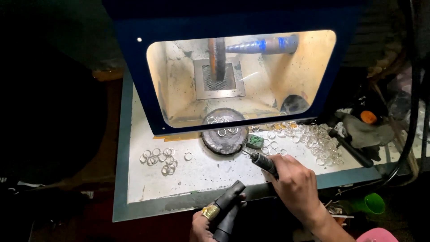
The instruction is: Polishing small metal rings using a handheld rotary tool and polishing compound at a jewelry workbench.
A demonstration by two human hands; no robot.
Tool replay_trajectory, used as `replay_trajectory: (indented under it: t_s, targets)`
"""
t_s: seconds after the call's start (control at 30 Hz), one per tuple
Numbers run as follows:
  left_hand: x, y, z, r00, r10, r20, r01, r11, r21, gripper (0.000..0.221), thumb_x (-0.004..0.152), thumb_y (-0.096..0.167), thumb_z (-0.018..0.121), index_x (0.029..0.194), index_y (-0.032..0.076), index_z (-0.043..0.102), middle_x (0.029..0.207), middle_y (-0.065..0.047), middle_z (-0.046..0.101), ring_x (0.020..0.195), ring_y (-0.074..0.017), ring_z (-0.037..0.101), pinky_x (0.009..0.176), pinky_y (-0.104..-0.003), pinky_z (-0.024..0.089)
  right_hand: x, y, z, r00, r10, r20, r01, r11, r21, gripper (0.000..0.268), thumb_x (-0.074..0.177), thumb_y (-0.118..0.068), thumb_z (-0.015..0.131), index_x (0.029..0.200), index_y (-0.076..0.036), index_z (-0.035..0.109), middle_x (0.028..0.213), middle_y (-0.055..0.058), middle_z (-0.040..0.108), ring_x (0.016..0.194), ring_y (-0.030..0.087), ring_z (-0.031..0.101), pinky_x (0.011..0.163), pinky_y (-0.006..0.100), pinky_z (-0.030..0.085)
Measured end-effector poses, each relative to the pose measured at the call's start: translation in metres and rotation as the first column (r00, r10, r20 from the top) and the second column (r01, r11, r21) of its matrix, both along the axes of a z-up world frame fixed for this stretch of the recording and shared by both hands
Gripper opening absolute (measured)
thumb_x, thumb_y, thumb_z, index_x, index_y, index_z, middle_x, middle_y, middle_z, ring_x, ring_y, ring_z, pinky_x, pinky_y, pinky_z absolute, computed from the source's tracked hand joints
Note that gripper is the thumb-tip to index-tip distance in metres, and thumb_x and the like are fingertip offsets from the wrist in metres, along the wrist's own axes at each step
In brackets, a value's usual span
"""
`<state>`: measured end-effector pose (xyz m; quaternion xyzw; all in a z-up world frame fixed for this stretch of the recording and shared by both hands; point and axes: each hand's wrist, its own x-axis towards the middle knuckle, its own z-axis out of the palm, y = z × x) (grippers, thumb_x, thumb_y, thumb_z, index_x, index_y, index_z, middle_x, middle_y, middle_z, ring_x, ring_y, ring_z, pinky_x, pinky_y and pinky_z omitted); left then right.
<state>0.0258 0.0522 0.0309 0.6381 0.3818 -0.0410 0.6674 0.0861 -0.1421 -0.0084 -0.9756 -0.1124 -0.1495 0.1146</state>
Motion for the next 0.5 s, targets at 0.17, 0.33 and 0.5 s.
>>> replay_trajectory:
  t_s: [0.17,0.33,0.5]
  targets:
    - [0.006,0.010,0.003,0.988,0.140,0.061,-0.151,0.956,0.252,0.030,0.063,0.019,0.083,0.093,0.014,0.091,0.085,-0.002,0.088,0.081,-0.0112,0.078,0.073,-0.021,0.054,0.001,0.001,0.005,1.000,-0.010,0.000,0.010,0.999,-0.043,0.038,0.076,-0.016,0.084,0.107,-0.013,0.064,0.081,0.005,0.070,0.072,0.024,0.071,0.050,0.041,0.058]
    - [0.034,0.057,0.024,0.392,-0.697,0.600,0.422,0.716,0.556,0.039,0.089,0.016,0.076,0.125,0.001,0.070,0.122,-0.016,0.076,0.110,-0.0242,0.078,0.101,-0.031,0.061,0.003,-0.007,0.008,0.981,-0.056,-0.188,0.058,0.998,0.007,0.039,0.080,-0.027,0.081,0.112,-0.015,0.064,0.083,0.008,0.074,0.067,0.031,0.070,0.054,0.046,0.054]
    - [0.056,0.071,-0.027,0.356,-0.794,0.492,0.259,0.590,0.765,0.048,0.077,0.014,0.078,0.119,-0.004,0.063,0.124,-0.018,0.068,0.093,-0.0270,0.069,0.082,-0.036,0.058,0.016,0.014,0.036,0.970,0.020,-0.244,0.044,0.966,0.255,0.024,0.080,-0.027,0.081,0.097,-0.014,0.071,0.068,0.002,0.073,0.052,0.020,0.063,0.050,0.035,0.046]
